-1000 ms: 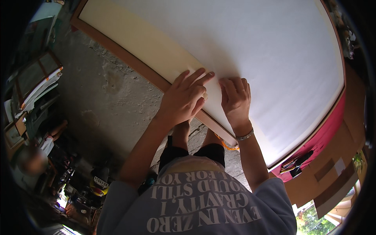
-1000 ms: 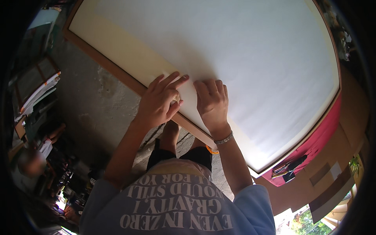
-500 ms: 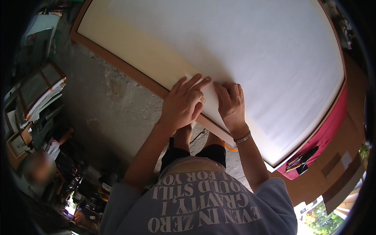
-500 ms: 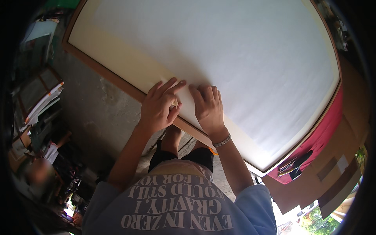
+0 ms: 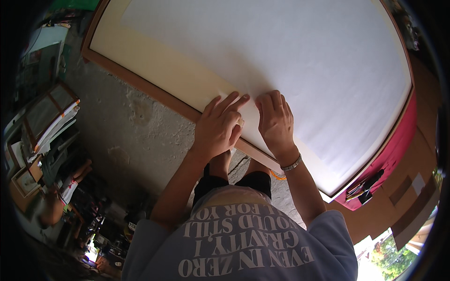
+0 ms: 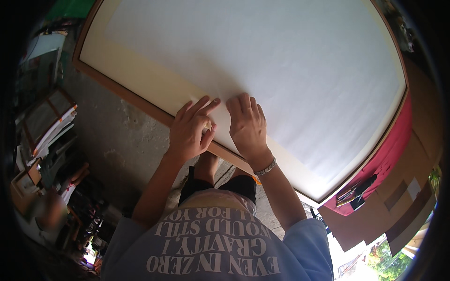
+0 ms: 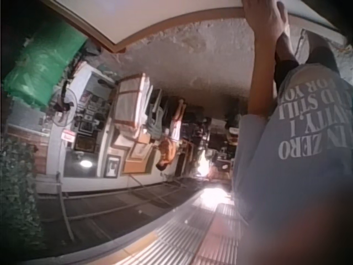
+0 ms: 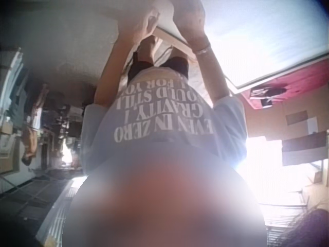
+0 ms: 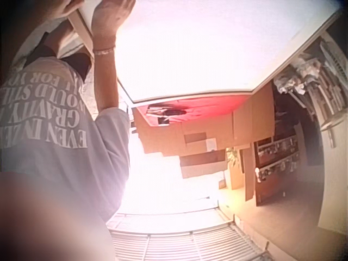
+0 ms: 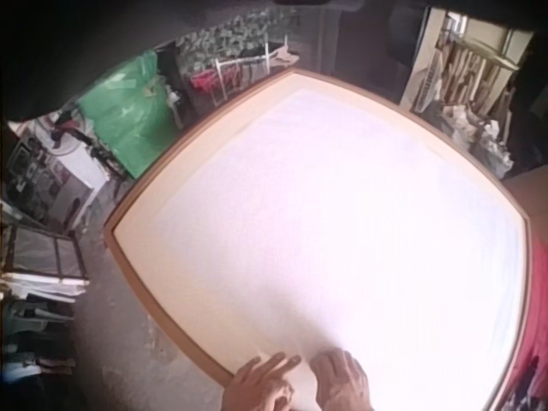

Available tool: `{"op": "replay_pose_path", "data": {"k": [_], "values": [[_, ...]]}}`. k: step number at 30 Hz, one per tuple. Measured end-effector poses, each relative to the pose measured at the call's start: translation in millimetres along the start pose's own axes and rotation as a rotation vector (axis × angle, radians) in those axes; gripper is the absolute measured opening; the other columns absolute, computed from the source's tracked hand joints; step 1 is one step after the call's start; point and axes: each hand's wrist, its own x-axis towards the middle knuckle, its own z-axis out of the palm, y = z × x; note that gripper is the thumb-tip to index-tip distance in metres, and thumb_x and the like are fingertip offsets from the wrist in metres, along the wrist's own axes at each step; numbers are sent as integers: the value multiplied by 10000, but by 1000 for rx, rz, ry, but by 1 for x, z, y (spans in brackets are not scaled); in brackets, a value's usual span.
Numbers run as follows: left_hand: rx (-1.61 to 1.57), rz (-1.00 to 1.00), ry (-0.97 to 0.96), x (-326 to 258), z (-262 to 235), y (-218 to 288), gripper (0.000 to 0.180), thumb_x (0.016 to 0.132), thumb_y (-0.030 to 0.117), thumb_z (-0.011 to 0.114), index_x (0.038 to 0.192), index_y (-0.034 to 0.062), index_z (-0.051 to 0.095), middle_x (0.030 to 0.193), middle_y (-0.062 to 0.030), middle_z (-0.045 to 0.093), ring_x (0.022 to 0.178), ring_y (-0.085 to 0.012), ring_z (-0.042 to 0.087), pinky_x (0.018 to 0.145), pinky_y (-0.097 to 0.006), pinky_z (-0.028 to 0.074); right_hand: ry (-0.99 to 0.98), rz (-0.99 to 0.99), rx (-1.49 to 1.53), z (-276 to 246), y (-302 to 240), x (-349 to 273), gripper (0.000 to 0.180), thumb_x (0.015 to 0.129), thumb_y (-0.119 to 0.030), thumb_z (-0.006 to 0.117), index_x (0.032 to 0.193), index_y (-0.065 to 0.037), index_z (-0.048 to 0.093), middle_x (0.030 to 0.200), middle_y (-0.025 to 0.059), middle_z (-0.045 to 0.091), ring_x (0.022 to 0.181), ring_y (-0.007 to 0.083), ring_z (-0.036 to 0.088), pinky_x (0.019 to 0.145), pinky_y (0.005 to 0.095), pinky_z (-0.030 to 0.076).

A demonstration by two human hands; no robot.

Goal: The person uses pliers to remove staples from a wooden frame, then flips the frame and inserts a white backing board and a black mat. The person smooths the backing and mat into place within the frame.

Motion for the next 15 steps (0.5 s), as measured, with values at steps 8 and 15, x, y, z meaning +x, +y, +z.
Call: {"op": "replay_pose_path", "data": {"k": [8,15], "values": [[-8,-24,-8,0,-1,0,214,864,107,700,927,140,498,1447,-32,612,1385,-260,521,1114,-495,391,-84,-47,-71,-3,5,0,121,905,-51,587,1025,-63,587,978,99,541,905,274,581,773,390,494],[3,-24,3,2,-2,2,204,862,113,695,912,135,498,1430,-38,625,1372,-252,535,1118,-485,384,-64,-54,18,-3,8,0,103,907,-49,593,1008,-63,607,957,87,567,862,273,597,752,398,496]]}}
